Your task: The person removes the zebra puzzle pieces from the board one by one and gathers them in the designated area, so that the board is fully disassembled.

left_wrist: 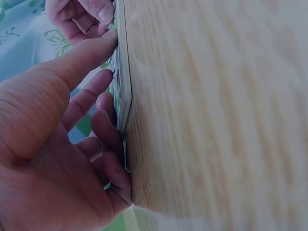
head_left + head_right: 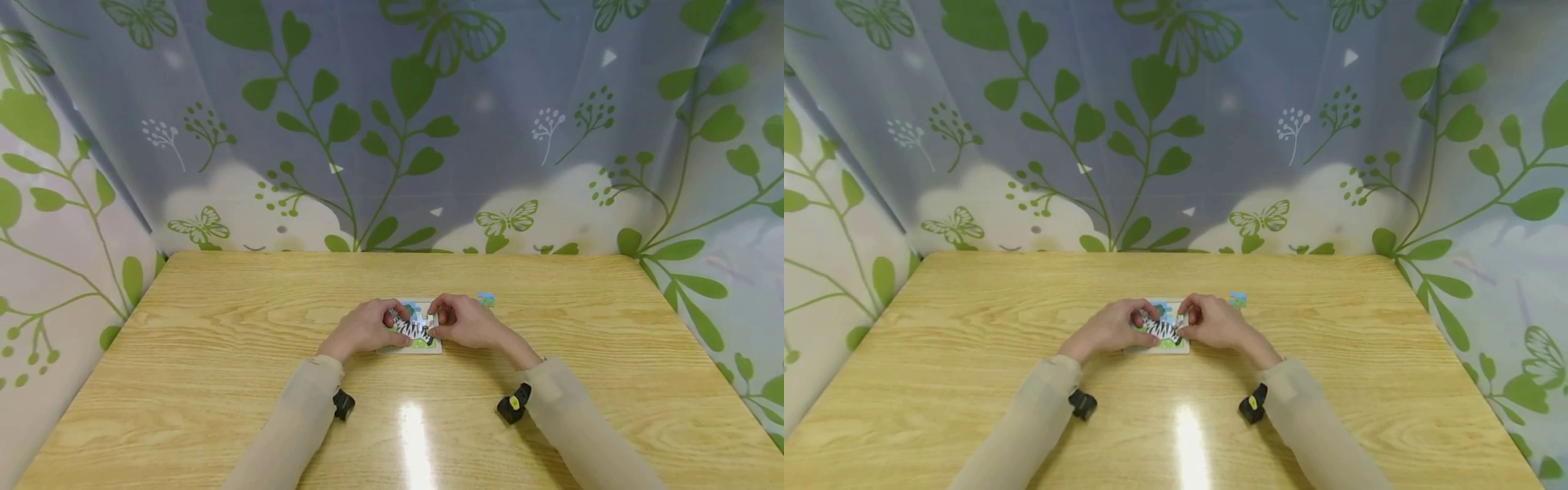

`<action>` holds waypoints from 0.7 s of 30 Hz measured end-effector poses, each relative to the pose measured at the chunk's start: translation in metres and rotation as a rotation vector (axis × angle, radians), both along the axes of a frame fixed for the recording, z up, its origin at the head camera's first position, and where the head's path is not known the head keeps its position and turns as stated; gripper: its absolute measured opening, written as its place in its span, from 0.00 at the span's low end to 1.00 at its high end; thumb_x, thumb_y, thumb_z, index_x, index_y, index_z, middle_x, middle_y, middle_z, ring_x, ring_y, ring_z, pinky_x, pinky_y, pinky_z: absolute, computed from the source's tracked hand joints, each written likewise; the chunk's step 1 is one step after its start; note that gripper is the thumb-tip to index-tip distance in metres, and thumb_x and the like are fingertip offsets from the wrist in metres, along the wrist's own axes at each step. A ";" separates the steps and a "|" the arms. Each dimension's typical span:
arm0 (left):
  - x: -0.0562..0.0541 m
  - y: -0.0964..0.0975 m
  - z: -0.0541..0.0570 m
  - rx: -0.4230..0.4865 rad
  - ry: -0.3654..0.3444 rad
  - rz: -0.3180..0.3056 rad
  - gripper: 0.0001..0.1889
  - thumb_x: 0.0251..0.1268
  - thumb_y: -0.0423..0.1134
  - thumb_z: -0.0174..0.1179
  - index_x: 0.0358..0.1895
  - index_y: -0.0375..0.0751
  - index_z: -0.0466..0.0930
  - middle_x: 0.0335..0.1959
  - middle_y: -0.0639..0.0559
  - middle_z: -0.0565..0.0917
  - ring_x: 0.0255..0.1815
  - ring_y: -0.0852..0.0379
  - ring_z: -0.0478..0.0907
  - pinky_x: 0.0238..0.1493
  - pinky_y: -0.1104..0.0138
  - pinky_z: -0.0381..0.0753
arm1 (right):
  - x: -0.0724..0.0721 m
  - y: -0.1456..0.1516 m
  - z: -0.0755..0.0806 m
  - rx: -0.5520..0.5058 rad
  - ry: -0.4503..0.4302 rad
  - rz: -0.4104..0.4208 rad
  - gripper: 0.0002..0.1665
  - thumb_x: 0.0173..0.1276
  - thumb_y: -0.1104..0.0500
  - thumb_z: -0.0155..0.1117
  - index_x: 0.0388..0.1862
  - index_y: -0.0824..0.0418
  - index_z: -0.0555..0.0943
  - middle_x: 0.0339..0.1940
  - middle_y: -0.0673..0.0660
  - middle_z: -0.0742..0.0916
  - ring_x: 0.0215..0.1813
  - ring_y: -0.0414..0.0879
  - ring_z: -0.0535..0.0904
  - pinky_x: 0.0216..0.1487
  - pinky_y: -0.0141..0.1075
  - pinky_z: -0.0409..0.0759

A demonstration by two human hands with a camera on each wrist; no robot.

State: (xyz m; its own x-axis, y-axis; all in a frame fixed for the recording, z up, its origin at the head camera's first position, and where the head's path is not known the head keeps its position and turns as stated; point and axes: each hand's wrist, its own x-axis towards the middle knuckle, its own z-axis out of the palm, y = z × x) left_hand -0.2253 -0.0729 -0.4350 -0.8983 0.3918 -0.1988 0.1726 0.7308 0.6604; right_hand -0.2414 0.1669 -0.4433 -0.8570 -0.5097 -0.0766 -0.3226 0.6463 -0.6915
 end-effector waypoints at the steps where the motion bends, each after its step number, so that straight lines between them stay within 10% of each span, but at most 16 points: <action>1: 0.000 0.000 0.000 0.000 0.000 0.000 0.17 0.60 0.51 0.74 0.50 0.59 0.82 0.36 0.55 0.77 0.34 0.55 0.70 0.37 0.61 0.67 | 0.000 0.000 0.000 -0.005 -0.002 -0.002 0.14 0.67 0.58 0.73 0.48 0.58 0.80 0.30 0.51 0.80 0.28 0.42 0.72 0.33 0.33 0.69; 21: 0.000 0.000 0.001 0.002 0.003 0.010 0.17 0.59 0.51 0.75 0.49 0.58 0.82 0.37 0.55 0.77 0.35 0.55 0.71 0.37 0.62 0.67 | 0.005 -0.003 -0.002 -0.147 -0.010 -0.043 0.14 0.63 0.65 0.74 0.45 0.60 0.79 0.35 0.55 0.84 0.31 0.44 0.79 0.31 0.33 0.75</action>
